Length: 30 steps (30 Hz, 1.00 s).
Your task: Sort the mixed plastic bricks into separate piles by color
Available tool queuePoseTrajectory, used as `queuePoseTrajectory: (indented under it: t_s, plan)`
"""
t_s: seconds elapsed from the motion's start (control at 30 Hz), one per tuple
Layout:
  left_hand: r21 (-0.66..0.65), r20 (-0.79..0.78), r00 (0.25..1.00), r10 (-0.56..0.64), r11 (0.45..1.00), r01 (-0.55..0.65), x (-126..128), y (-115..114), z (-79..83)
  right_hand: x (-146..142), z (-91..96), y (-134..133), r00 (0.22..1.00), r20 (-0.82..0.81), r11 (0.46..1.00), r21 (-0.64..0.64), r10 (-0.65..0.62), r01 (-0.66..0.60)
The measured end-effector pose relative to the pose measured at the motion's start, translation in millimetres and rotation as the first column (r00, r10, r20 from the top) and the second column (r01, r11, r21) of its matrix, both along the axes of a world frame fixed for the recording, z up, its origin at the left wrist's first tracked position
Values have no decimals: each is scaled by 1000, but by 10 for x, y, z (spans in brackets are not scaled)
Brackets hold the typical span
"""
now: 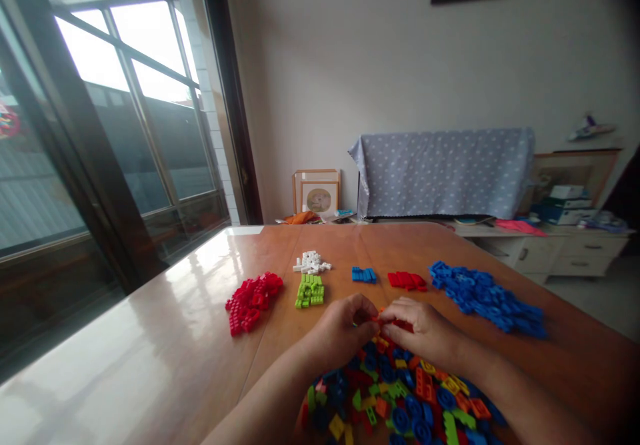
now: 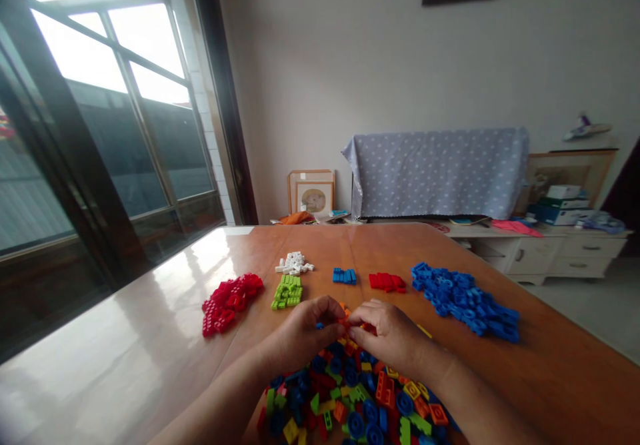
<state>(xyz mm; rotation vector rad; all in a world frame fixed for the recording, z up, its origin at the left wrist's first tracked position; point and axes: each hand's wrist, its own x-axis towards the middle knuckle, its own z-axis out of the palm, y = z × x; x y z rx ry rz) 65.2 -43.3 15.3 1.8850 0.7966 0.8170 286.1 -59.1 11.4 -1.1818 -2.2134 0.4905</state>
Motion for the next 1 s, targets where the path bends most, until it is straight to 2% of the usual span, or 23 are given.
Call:
queuePoseTrajectory:
  t_s: [0.3,0.5,0.73,1.0]
  plan:
    - [-104,83,996,41,994,-32,59,6,-6,-102,154,-158,998,-6,998,-8,-59,59]
    - [-187,182,983,6,982,28,88,36,-57,-112,170,-180,996,-41,996,-40,-79,77]
    - [-197,231,973,-11,979,58,65,70,-77,-154,186,-179,997,-56,998,13,-59,60]
    - [-205,262,965,5,977,50,93,66,-92,-128,191,-172,994,-57,996,-5,-92,92]
